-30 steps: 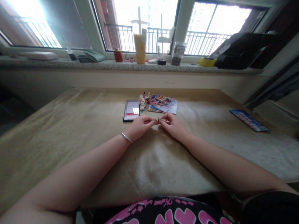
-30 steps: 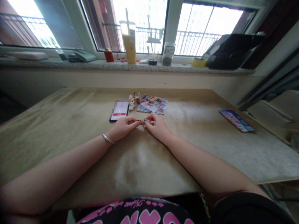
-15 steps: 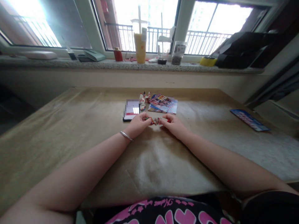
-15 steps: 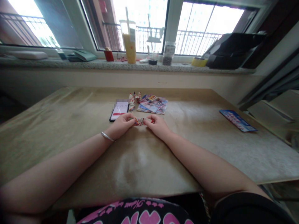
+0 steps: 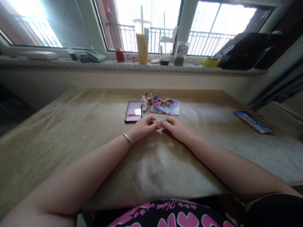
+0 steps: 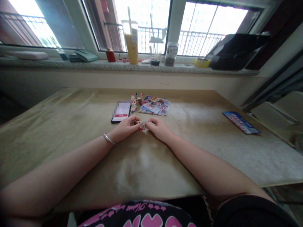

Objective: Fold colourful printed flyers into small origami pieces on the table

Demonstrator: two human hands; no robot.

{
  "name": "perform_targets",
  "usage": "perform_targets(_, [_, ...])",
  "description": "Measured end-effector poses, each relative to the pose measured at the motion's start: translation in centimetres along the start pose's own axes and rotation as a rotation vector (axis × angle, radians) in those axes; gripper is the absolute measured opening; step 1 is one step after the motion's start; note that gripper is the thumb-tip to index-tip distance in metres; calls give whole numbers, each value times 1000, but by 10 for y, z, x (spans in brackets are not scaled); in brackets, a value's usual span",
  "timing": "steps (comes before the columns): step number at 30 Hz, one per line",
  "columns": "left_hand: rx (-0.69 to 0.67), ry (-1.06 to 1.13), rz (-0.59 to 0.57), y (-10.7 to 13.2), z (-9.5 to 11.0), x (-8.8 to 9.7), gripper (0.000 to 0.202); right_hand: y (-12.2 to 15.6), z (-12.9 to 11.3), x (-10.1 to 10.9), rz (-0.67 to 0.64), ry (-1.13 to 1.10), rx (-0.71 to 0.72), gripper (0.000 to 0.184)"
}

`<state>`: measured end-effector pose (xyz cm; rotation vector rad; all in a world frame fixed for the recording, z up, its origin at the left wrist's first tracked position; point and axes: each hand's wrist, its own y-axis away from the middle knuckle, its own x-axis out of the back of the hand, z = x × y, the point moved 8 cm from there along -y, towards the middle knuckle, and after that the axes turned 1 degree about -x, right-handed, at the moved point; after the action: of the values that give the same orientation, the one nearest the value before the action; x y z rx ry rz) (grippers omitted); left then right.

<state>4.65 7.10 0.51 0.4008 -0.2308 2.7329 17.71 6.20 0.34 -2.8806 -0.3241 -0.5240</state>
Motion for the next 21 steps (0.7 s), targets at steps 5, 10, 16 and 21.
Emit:
perform_targets(5, [-93, -210, -30, 4, 11, -2, 27, -1, 0, 1, 3, 17, 35, 27])
perform_targets(10, [-127, -269, -85, 3, 12, -4, 34, 0, -2, 1, 2, 44, 42, 24])
perform_targets(16, [-130, -169, -114, 2, 10, -2, 34, 2, -3, -4, -60, 23, 22, 28])
perform_targets(21, [-92, -142, -139, 2, 10, -3, 34, 2, -2, -7, -123, -50, 46, 31])
